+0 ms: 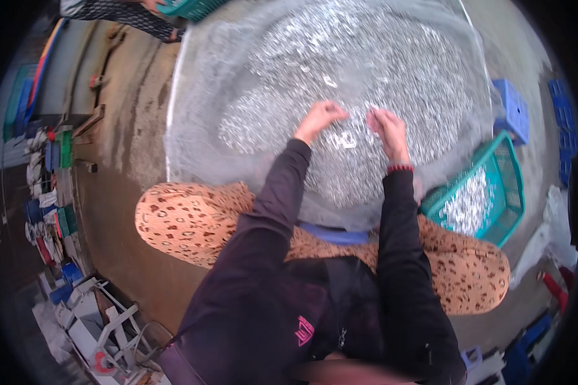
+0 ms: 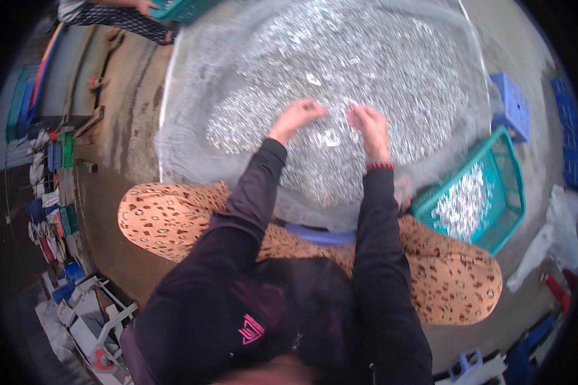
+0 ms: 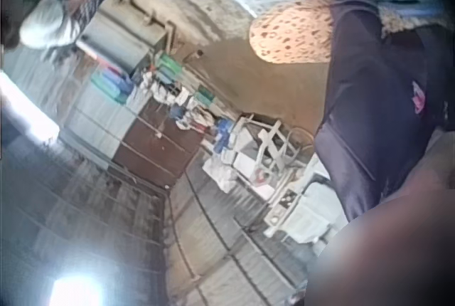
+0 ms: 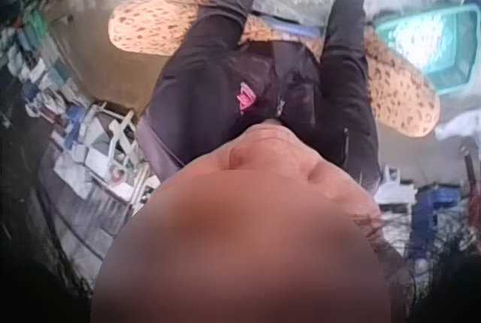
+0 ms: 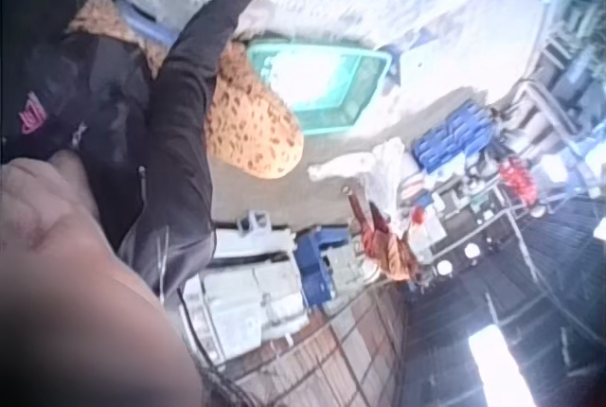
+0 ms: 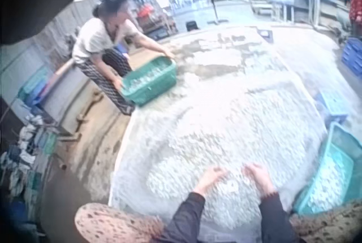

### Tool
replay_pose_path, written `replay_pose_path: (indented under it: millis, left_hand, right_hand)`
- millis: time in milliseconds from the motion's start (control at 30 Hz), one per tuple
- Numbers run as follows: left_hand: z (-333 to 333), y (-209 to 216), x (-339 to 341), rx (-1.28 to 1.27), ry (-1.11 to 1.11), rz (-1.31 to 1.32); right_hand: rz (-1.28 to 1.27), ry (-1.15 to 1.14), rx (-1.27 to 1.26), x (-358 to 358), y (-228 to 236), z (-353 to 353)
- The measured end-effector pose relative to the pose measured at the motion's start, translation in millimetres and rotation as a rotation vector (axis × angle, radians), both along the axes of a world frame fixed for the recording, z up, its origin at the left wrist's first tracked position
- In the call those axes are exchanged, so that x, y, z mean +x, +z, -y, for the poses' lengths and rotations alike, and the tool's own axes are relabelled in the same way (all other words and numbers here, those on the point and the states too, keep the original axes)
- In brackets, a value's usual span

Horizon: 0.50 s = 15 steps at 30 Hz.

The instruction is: The person sits cross-legged and repeatedly picks small silver-colored items from a large pile on a white sheet, separating them by hand and placing selected pieces into a green basket. Other workers nearby perform similar sorting actions.

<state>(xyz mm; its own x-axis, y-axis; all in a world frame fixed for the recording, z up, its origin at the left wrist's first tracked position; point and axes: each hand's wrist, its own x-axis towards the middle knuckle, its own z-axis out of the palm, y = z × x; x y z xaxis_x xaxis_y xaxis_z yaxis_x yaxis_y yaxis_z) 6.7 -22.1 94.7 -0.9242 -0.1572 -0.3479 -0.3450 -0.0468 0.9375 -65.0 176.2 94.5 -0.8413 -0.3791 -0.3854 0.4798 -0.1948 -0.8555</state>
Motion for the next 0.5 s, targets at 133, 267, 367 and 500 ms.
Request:
replay_pose_path:
  millis: [133,267,367,500]
  left_hand:
    - [-1.2,10.9,-6.5,0.261,0.043,0.123]
    - [-3.5,21.7,-12.1,0.154,-0.061,0.123]
    - [-6.8,28.9,-14.1,0.039,-0.080,0.131]
    - [-10.3,36.7,-17.5,0.066,-0.022,0.070]
  right_hand:
    - [0.138,-0.048,-0.210,-0.7,6.3,1.6]
    - [0.172,-0.080,-0.347,-0.1,11.9,-0.9]
    - [0.210,-0.029,-0.438,0.4,10.4,-5.1]
    - [0.323,-0.029,-0.444,-0.5,6.6,-4.3]
